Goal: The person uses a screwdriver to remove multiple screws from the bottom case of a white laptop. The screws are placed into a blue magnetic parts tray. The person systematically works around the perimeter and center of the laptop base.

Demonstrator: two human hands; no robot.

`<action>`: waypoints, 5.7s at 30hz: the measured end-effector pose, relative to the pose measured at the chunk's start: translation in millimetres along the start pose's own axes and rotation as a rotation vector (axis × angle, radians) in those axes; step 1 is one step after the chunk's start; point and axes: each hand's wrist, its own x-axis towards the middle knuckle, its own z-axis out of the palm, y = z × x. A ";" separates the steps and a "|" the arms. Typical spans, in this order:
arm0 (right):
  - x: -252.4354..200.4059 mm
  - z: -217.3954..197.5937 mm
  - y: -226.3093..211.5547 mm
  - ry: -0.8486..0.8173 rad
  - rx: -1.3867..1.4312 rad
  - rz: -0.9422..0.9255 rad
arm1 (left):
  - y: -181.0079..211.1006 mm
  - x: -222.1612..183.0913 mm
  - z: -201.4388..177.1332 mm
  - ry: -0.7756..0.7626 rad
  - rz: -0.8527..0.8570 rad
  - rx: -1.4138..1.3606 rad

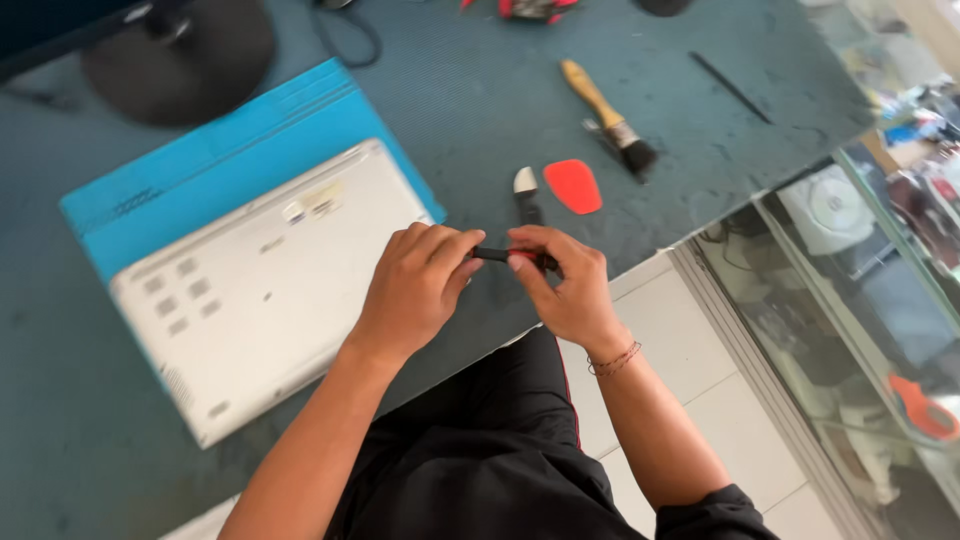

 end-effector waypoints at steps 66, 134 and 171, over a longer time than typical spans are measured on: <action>61.1 12.2 -70.5 -0.512 -0.681 -0.219 | -12.1 -54.6 1.4 -0.232 -0.111 0.244; 52.1 34.9 -55.5 -0.377 -0.411 -0.533 | -8.9 -91.2 -8.1 -0.097 -0.079 0.363; 63.8 20.3 -63.9 -0.516 -0.429 -0.358 | -4.9 -77.4 -5.7 0.026 -0.133 0.246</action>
